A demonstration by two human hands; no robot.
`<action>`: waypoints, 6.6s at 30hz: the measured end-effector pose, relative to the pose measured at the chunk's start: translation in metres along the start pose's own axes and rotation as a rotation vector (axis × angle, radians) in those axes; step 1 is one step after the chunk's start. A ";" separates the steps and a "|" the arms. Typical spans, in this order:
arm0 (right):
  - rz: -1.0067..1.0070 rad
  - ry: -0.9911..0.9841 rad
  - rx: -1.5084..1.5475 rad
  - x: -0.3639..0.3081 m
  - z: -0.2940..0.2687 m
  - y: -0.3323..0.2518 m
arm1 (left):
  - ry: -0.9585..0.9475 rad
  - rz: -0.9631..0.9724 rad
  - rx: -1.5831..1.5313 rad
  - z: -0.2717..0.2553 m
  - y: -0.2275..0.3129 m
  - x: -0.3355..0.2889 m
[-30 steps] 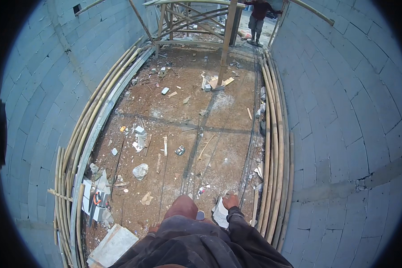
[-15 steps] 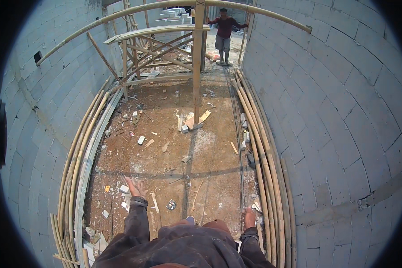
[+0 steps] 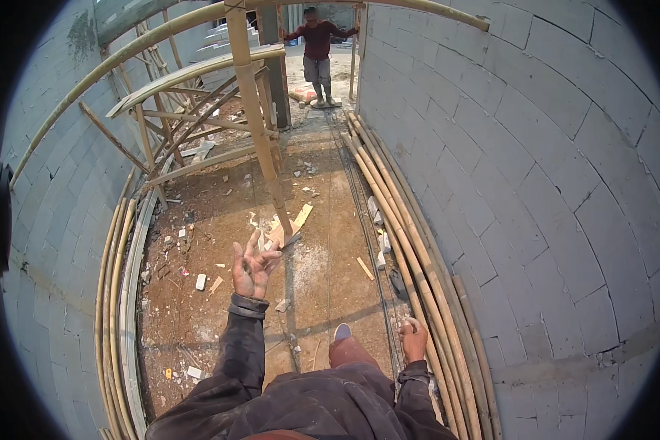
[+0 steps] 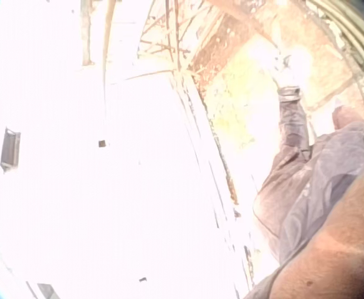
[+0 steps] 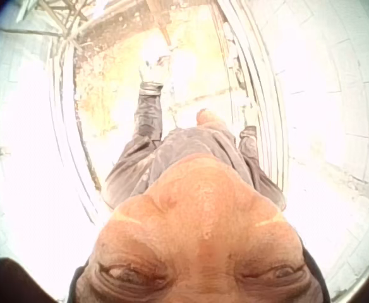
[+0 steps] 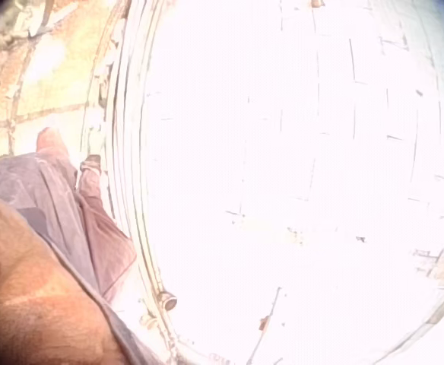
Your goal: The person hands a bucket filled with cement up to a worker on a ladder, then walks across the construction site carrying empty buckets to a mixing area. The person then carries the refilled buckets back across the construction site.
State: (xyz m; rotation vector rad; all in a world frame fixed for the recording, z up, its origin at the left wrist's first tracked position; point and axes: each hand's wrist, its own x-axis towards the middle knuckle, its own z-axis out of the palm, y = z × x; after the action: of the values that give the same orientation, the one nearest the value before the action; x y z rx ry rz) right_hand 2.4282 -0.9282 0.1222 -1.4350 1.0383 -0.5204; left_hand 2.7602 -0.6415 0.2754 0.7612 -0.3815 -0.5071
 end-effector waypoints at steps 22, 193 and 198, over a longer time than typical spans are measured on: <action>-0.146 0.266 -0.702 0.254 0.056 -0.087 | 0.624 0.544 0.413 -0.100 0.146 0.567; 0.933 1.767 -0.071 -2.222 -1.002 0.740 | -2.400 -0.105 1.015 0.807 -0.327 -2.373; 0.890 1.562 -0.397 -2.296 -1.107 0.772 | -2.113 0.006 1.105 0.814 -0.330 -2.367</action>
State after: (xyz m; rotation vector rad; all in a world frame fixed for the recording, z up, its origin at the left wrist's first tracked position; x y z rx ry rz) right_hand 0.1602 0.4673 0.1807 -0.4722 2.9248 -0.7520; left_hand 0.3280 0.0347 0.2343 0.9724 -2.7888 -0.9620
